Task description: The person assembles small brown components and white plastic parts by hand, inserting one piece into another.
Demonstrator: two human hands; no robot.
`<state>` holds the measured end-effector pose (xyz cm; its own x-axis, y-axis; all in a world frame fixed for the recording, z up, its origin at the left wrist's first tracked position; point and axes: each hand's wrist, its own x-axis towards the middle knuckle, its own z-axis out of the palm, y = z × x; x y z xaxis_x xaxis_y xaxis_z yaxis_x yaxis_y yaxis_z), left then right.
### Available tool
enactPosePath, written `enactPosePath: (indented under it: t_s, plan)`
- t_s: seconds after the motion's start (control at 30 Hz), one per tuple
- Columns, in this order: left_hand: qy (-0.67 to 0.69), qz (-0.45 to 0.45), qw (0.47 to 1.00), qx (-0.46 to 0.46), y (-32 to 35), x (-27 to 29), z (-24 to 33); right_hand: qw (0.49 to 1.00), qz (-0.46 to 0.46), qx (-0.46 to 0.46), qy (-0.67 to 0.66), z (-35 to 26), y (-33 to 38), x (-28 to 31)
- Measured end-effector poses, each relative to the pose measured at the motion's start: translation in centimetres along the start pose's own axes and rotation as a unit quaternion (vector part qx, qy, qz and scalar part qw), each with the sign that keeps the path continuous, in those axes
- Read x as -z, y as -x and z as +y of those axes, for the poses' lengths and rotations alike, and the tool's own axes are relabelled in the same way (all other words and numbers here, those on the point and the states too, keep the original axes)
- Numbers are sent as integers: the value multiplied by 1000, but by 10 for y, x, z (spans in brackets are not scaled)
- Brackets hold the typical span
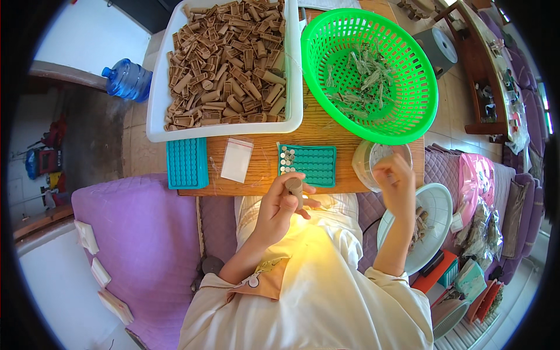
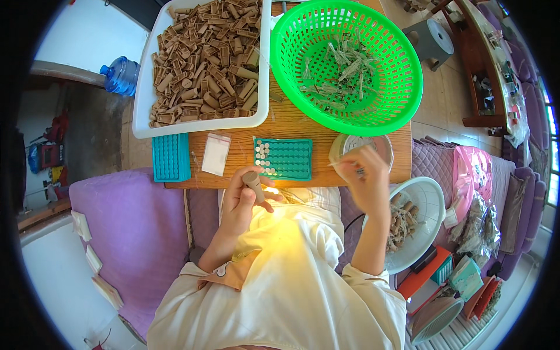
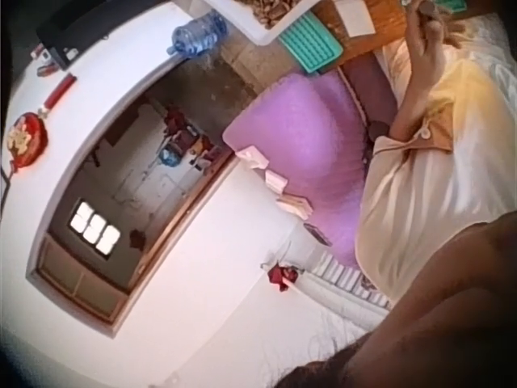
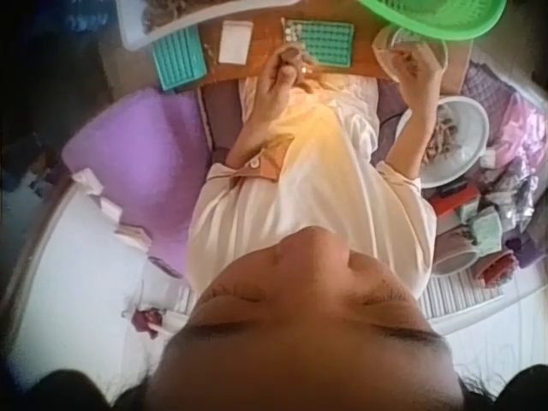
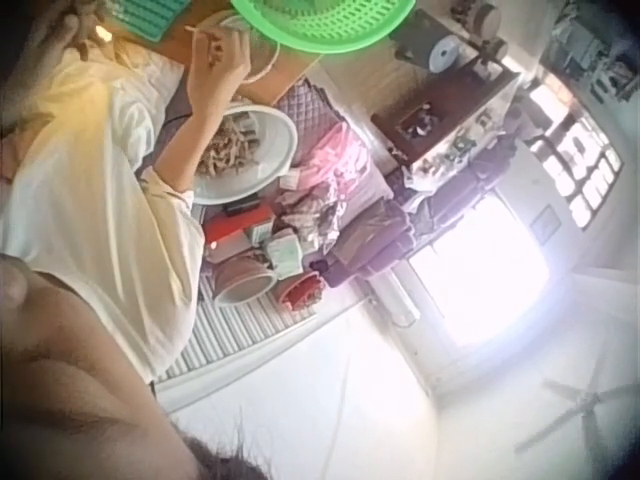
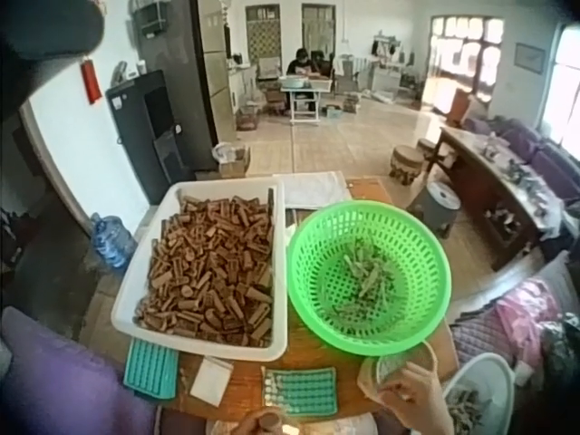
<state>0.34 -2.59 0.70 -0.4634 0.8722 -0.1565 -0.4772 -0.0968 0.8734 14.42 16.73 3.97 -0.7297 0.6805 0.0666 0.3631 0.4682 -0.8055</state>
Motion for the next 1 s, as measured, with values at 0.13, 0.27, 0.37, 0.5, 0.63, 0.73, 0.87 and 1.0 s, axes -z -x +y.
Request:
enactPosePath:
  t_s: [0.13, 0.27, 0.37, 0.5, 0.63, 0.73, 0.87, 1.0]
  plan:
    - [69, -32, 995, 64, 1, -1, 4, 984, -43, 152, -79, -36, 2, -33]
    - [169, -37, 976, 132, 4, -2, 5, 967, -50, 226, -109, -50, -2, -51]
    - [158, -38, 978, 128, 6, 2, -1, 971, -85, 212, -75, -56, -4, -49]
    - [112, -28, 984, 138, 5, -1, 1, 969, -111, 214, -49, -58, -2, -49]
    - [124, -51, 982, 135, 4, 4, -7, 972, -124, 191, -52, -56, 0, -49]
    - [117, -45, 980, 155, 5, 3, -5, 971, -134, 193, -44, -56, -1, -48]
    - [142, 4, 975, 171, 5, -3, 5, 968, -138, 206, -46, -54, 3, -50]
    - [147, -21, 978, 148, 6, 4, -3, 968, -140, 207, -39, -57, 2, -53]
